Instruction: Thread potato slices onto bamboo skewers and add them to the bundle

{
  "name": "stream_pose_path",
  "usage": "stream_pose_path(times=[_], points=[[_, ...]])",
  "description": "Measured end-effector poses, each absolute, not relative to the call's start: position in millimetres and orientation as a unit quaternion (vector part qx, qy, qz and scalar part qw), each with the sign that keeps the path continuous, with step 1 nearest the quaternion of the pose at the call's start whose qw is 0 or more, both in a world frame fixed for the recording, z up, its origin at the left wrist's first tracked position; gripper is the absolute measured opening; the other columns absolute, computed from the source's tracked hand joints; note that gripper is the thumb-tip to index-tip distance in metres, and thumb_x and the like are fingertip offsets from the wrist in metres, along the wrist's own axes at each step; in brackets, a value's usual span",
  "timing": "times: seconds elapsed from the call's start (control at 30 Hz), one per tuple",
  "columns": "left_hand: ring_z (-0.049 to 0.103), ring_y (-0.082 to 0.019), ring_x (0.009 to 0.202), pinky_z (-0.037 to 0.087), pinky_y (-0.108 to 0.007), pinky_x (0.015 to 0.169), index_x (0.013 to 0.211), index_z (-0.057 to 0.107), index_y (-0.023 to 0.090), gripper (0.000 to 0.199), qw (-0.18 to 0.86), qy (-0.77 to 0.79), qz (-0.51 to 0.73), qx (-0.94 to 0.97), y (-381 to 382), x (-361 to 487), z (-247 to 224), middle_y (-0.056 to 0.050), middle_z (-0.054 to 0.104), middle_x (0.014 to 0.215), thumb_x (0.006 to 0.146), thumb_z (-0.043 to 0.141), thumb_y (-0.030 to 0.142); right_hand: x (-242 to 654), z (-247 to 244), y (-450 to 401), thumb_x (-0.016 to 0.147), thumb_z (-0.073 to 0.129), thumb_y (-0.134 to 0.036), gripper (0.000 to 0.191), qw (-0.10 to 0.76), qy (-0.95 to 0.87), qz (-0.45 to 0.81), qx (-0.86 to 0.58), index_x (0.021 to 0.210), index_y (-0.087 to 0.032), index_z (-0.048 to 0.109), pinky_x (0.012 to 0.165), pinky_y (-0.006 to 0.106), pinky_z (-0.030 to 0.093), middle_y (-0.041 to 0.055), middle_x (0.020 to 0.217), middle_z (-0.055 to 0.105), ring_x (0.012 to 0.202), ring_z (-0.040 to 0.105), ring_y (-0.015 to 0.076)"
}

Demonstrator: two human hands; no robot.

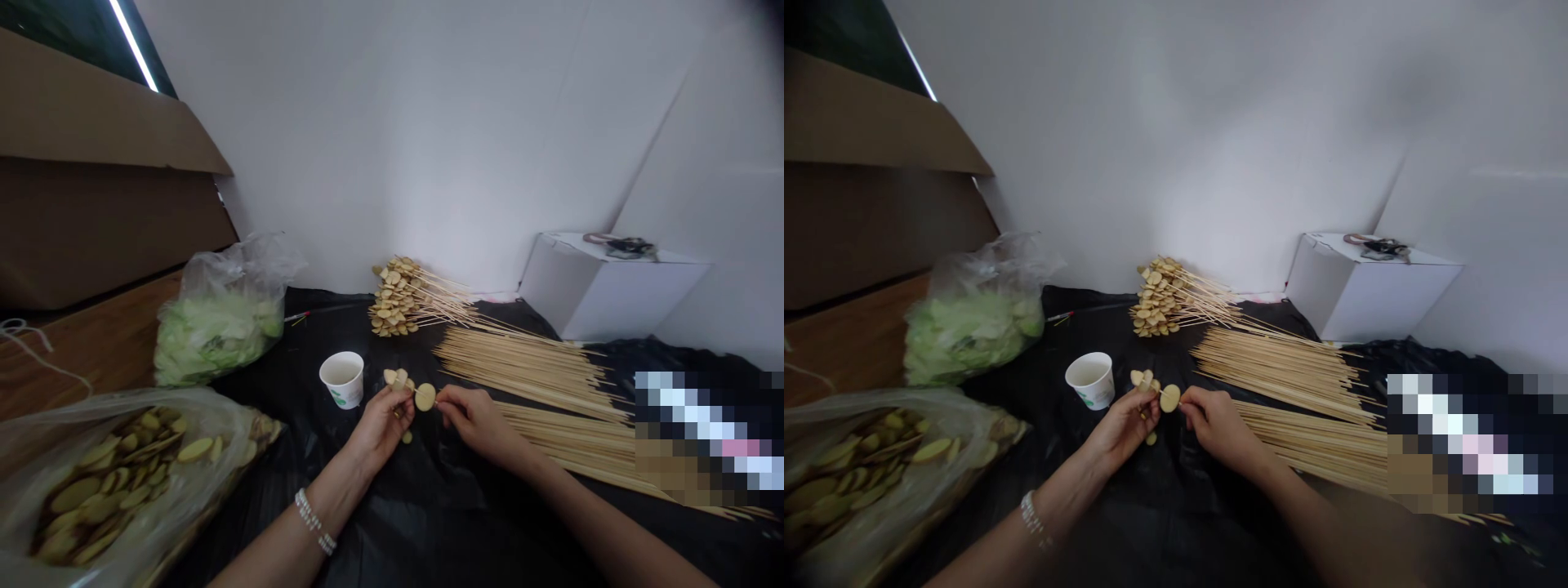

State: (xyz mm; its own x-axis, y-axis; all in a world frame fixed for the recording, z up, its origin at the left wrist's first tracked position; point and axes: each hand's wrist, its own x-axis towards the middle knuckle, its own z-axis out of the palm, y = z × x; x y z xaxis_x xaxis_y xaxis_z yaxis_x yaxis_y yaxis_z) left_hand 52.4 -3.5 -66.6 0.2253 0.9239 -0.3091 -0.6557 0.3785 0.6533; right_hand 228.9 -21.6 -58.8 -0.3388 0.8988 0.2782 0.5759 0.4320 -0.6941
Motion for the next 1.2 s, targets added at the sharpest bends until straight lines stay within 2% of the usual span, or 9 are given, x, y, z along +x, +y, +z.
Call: stream_pose_path(times=[0.27,0.43,1.07,1.2], points=[[0.054,-0.005,0.060,0.047,-0.016,0.060,0.076,0.061,0.013,0.016,0.745,0.354,0.522,0.219,-2.9,52.2,-67.2,-0.002,0.061,0.079,0.066,0.065,0.001,227.8,-59.6,-24.2,0.087,0.044,-0.018,0.018,0.325,-0.798,0.199,-0.467,0.078,-0.019,0.059,0.061,0.023,0.036,-0.0004,0.068,0.060,0.062,0.054,0.0122],[0.053,-0.005,0.058,0.045,-0.017,0.058,0.073,0.059,0.013,0.015,0.741,0.360,0.517,0.235,-3.5,51.7,-66.1,0.000,0.058,0.072,0.065,0.064,0.002,225.5,-60.5,-25.1,0.087,0.044,-0.018,0.021,0.323,-0.784,0.235,-0.476,0.071,-0.020,0.057,0.059,0.022,0.036,-0.0020,0.061,0.059,0.058,0.053,0.0117],[0.050,-0.006,0.057,0.041,-0.018,0.056,0.065,0.056,0.014,0.013,0.732,0.369,0.499,0.282,-1.5,48.8,-68.3,0.002,0.052,0.062,0.061,0.064,0.006,220.2,-60.7,-27.4,0.085,0.046,-0.017,0.021,0.339,-0.773,0.242,-0.479,0.066,-0.020,0.055,0.057,0.022,0.035,-0.0028,0.058,0.057,0.056,0.052,0.0117],[0.050,-0.006,0.056,0.042,-0.017,0.056,0.065,0.056,0.014,0.014,0.737,0.369,0.495,0.276,-0.8,48.4,-69.1,0.002,0.053,0.063,0.061,0.066,0.006,218.8,-63.5,-24.8,0.084,0.046,-0.018,0.019,0.334,-0.751,0.296,-0.487,0.068,-0.020,0.056,0.057,0.022,0.037,-0.0031,0.057,0.059,0.054,0.053,0.0117]])
